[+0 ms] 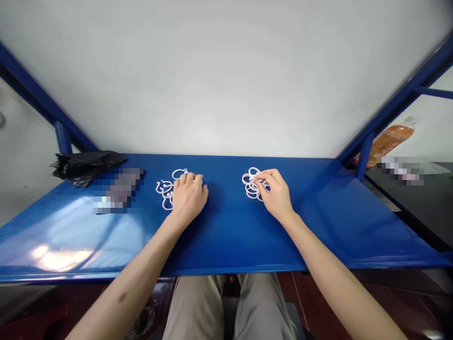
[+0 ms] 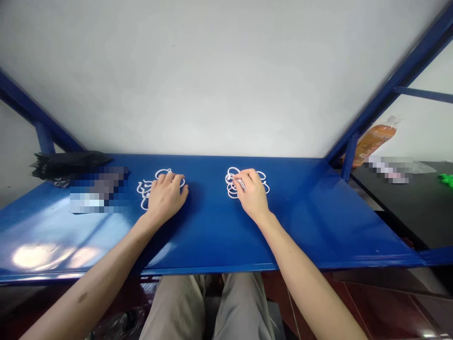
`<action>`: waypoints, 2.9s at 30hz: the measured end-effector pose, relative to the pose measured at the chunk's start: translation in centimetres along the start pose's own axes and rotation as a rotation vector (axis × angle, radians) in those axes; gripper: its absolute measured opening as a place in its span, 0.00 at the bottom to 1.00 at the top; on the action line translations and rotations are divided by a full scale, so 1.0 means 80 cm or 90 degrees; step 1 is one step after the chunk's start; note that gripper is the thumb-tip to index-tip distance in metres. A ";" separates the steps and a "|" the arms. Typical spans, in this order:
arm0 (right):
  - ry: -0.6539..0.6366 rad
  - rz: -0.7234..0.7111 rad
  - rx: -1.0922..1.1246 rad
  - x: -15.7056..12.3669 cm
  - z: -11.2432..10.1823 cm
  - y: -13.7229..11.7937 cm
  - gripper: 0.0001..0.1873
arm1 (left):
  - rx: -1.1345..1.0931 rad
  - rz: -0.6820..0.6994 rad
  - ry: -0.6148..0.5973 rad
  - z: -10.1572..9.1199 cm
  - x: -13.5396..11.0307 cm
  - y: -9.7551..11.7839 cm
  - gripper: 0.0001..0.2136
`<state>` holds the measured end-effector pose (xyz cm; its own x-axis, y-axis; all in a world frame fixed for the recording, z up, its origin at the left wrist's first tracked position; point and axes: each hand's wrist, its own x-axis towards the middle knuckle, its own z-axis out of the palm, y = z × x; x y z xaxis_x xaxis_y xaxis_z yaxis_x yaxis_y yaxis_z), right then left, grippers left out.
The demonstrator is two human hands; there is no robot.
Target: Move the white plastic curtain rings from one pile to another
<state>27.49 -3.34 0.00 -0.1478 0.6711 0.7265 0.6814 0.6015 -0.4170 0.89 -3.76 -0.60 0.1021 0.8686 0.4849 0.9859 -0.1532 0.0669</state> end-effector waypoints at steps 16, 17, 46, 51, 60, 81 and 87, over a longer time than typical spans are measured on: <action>-0.020 0.062 -0.141 0.000 -0.002 0.017 0.08 | -0.066 0.021 -0.046 0.002 0.003 -0.004 0.10; -0.014 0.056 -0.141 0.001 -0.003 0.014 0.08 | -0.095 0.018 -0.037 0.000 0.004 -0.001 0.09; -0.211 -0.001 0.180 -0.011 0.008 -0.040 0.08 | -0.700 0.045 -0.211 -0.021 -0.002 0.025 0.20; -0.212 -0.024 0.180 -0.012 0.010 -0.039 0.09 | -0.457 0.256 -0.085 -0.021 -0.009 0.027 0.21; -0.264 -0.048 0.207 -0.009 0.008 -0.031 0.09 | -0.409 0.362 -0.048 -0.010 -0.008 0.023 0.13; 0.050 0.140 -0.062 0.010 -0.016 0.038 0.13 | -0.035 0.038 -0.023 0.024 0.001 -0.026 0.17; 0.046 0.182 -0.089 0.013 -0.012 0.060 0.13 | -0.120 0.137 -0.050 0.015 0.001 -0.011 0.13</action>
<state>31.27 -0.18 -0.76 0.1109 0.7690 0.6295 0.7805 0.3247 -0.5342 0.21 -3.00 -1.62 0.3230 0.8398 0.4363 0.8994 -0.4159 0.1347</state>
